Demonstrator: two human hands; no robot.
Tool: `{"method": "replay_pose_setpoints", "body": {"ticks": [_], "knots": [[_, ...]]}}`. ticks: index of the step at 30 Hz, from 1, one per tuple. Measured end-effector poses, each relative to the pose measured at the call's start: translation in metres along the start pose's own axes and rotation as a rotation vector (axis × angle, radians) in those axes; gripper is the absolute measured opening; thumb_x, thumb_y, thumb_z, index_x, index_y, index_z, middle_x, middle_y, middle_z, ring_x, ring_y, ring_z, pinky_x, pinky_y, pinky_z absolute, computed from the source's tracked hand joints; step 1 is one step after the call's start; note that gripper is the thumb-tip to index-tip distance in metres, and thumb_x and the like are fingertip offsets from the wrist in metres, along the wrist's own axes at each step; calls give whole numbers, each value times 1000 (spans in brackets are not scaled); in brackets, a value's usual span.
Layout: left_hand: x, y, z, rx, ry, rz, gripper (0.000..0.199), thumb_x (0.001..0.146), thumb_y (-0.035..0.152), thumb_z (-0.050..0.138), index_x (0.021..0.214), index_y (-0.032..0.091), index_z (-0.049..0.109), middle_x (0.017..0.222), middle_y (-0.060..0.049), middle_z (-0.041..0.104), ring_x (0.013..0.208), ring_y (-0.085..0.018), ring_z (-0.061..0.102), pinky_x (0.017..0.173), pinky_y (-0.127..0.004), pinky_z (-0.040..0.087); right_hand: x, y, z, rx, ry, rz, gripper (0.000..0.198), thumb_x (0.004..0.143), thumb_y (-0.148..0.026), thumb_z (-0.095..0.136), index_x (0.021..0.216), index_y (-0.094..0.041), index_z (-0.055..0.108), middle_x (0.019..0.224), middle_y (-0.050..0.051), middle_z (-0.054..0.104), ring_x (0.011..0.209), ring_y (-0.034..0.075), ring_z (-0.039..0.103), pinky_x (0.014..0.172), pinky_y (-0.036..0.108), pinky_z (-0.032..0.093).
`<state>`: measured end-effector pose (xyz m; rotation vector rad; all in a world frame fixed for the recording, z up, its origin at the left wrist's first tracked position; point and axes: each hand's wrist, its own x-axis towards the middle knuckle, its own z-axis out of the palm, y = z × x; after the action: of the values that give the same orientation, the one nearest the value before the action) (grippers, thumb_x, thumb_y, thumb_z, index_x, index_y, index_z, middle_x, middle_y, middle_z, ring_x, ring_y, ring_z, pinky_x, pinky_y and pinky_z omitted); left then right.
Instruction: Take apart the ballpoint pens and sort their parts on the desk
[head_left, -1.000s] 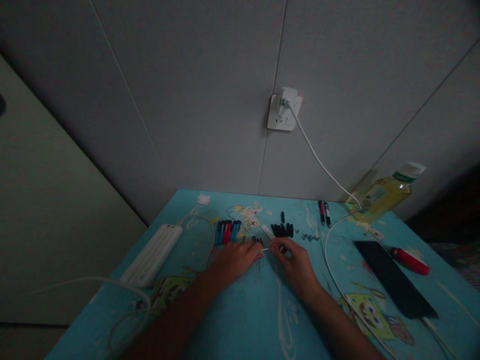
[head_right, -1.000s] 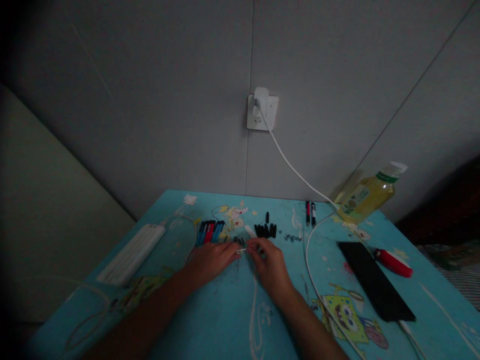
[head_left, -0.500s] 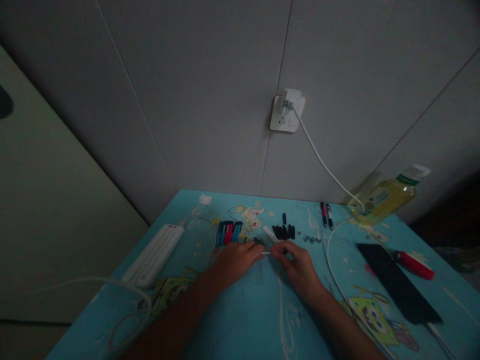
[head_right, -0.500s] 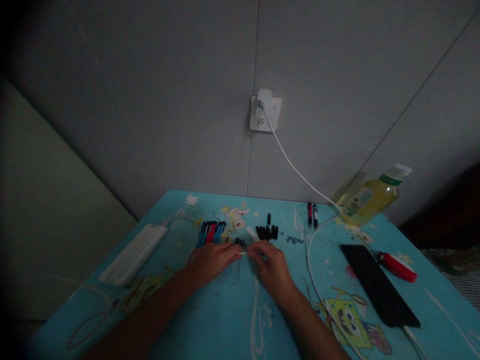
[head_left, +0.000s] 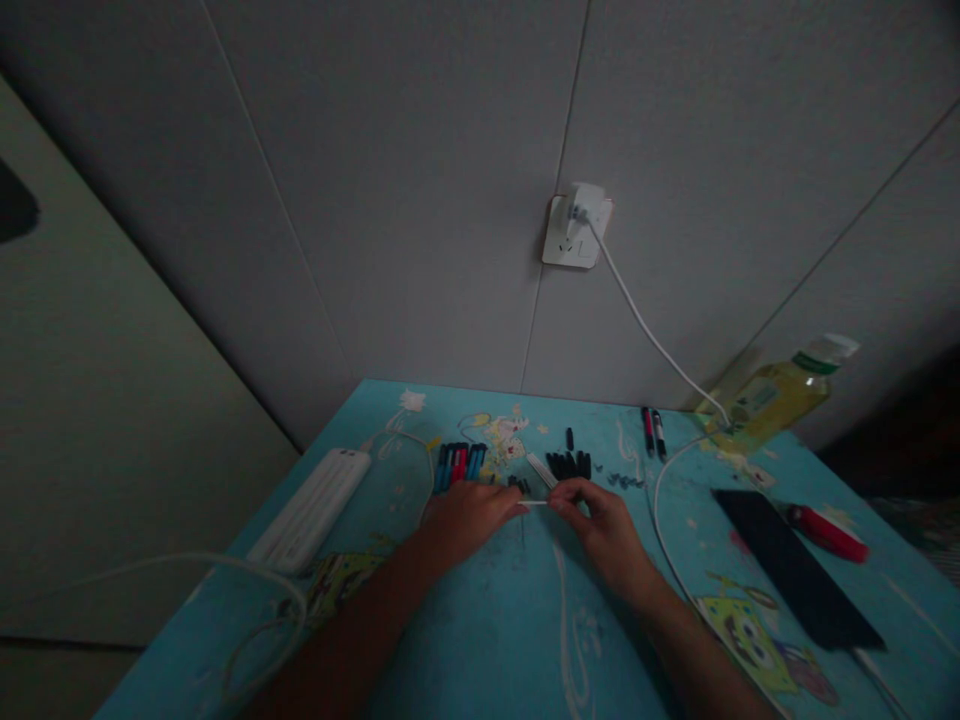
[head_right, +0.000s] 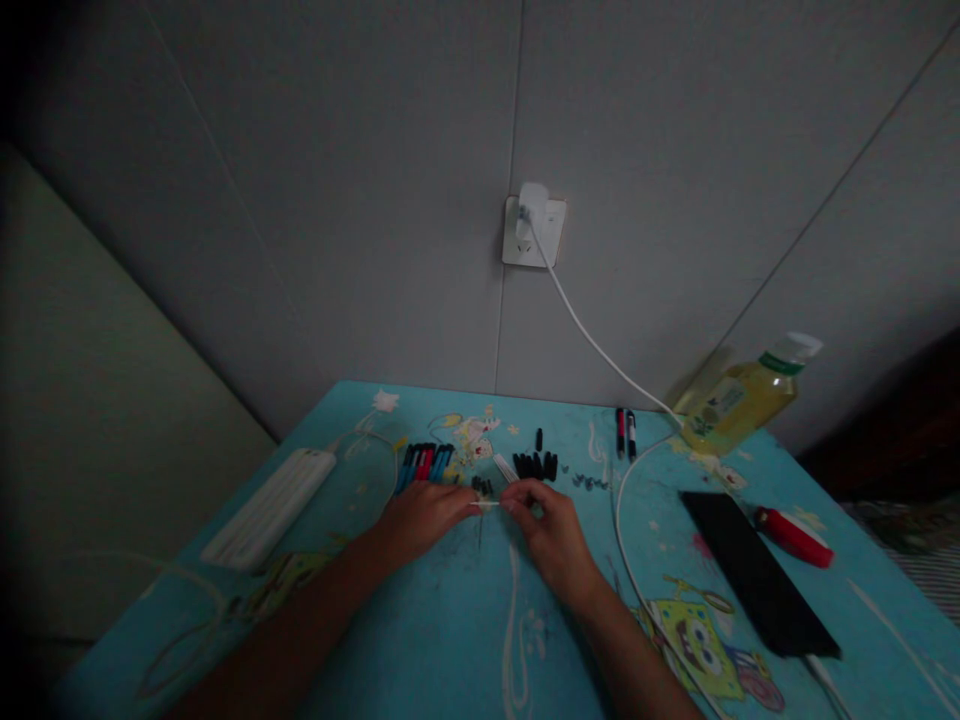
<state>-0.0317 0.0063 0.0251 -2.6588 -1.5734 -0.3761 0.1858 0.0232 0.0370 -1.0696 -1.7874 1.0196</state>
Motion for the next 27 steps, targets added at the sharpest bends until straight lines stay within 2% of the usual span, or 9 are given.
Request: {"method": "replay_pose_setpoints", "body": {"ticks": [5, 9, 15, 21, 27], "knots": [[-1, 3, 1, 28, -1, 35, 23, 98, 40, 47, 93, 23, 62, 76, 0, 69, 70, -18, 68, 59, -24, 46, 0, 7, 2, -54, -19, 0, 15, 88, -32, 62, 92, -20, 70, 86, 4, 71, 83, 20, 64, 77, 31, 49], [-2, 4, -2, 40, 15, 57, 20, 98, 37, 48, 94, 23, 62, 80, 0, 69, 73, -19, 68, 59, -25, 46, -1, 12, 4, -168, -60, -65, 20, 92, -33, 57, 102, -22, 71, 94, 6, 71, 87, 21, 65, 80, 33, 49], [-1, 5, -2, 40, 15, 53, 17, 97, 35, 49, 95, 23, 62, 82, -1, 69, 73, -18, 68, 59, -26, 46, -2, 9, 8, -357, -133, -201, 26, 98, -33, 47, 96, -23, 71, 88, 7, 68, 85, 21, 62, 80, 33, 48], [-1, 5, -1, 19, 1, 27, 26, 97, 43, 47, 93, 21, 61, 79, -2, 70, 74, -19, 68, 61, -27, 47, -5, 7, 7, -363, -155, -202, 31, 100, -32, 42, 91, -22, 70, 81, 5, 66, 79, 19, 61, 75, 30, 45], [-2, 5, 2, 20, -13, 22, 25, 96, 41, 51, 89, 20, 62, 79, -3, 70, 73, -20, 69, 62, -27, 48, -4, 7, 7, -430, -168, -200, 28, 99, -31, 45, 92, -22, 70, 81, 4, 65, 79, 19, 60, 75, 30, 45]]}}
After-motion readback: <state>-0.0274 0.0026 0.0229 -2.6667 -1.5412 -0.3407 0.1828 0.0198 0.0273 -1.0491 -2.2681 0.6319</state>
